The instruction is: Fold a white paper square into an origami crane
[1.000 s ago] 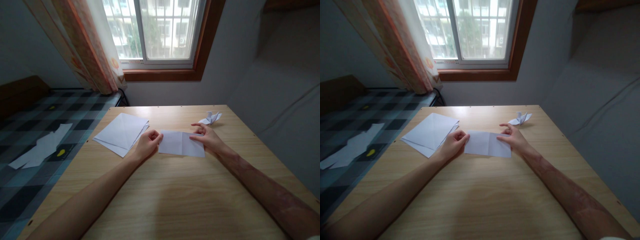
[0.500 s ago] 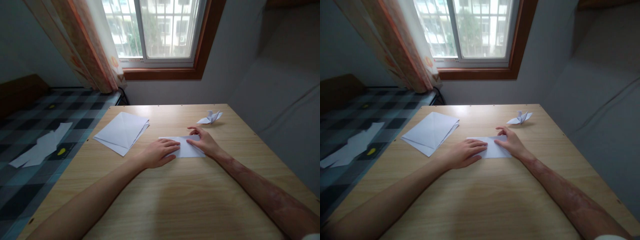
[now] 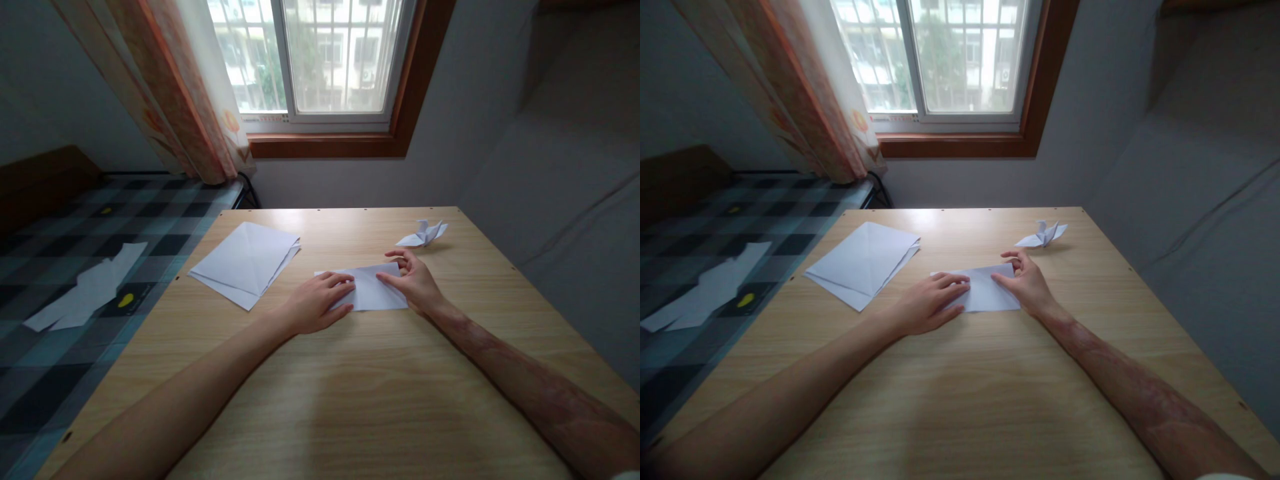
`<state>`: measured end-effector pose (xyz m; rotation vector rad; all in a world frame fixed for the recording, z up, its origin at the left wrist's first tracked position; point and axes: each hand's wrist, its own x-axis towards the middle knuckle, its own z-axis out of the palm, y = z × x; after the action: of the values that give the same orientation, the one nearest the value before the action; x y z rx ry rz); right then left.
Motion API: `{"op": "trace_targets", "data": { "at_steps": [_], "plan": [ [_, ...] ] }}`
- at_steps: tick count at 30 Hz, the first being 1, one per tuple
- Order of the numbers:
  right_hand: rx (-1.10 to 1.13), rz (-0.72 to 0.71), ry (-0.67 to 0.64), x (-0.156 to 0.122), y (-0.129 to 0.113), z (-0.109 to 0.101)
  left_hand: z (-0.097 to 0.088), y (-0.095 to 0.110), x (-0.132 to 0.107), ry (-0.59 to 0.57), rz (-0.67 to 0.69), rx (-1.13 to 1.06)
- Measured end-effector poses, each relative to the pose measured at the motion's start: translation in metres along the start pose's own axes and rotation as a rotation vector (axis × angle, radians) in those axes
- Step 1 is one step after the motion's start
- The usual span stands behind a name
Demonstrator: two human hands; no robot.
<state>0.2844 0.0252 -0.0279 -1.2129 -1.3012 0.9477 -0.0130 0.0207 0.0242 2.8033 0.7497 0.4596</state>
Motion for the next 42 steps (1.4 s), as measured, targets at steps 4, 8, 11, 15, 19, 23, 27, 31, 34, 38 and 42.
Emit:
{"op": "trace_targets", "data": {
  "at_steps": [4,8,11,15,19,23,27,31,34,38,42],
  "plan": [
    [-0.163,-0.028,-0.013,0.001,0.008,-0.004,0.001,0.0,0.001,0.016,-0.054,-0.019],
    [-0.354,-0.099,-0.037,0.001,0.006,-0.008,0.002,0.002,0.002,-0.006,-0.076,-0.012],
    [-0.42,-0.16,-0.05,-0.001,-0.002,-0.007,0.001,0.003,0.002,-0.046,-0.092,0.046],
    [-0.455,-0.248,-0.034,-0.004,-0.013,-0.003,0.0,0.005,0.001,-0.064,-0.112,0.065],
    [-0.443,-0.324,-0.105,-0.008,-0.02,0.0,-0.001,0.006,0.001,-0.056,-0.141,0.06],
    [-0.547,-0.428,-0.298,-0.01,-0.028,0.0,0.001,0.003,0.001,-0.031,-0.142,0.024],
    [-0.748,-0.553,-0.415,-0.011,-0.03,-0.001,0.004,0.0,0.0,-0.028,-0.142,0.015],
    [-0.907,-0.623,-0.479,-0.014,-0.03,-0.001,0.007,-0.001,-0.001,-0.027,-0.143,0.03],
    [-0.939,-0.654,-0.529,-0.018,-0.033,0.001,0.009,-0.001,-0.002,-0.031,-0.147,0.046],
    [-0.96,-0.65,-0.569,-0.024,-0.035,0.005,0.009,-0.001,-0.002,-0.039,-0.166,0.072],
    [-0.979,-0.616,-0.596,-0.027,-0.035,0.006,0.009,-0.001,-0.002,-0.05,-0.168,0.088]
  ]
}}
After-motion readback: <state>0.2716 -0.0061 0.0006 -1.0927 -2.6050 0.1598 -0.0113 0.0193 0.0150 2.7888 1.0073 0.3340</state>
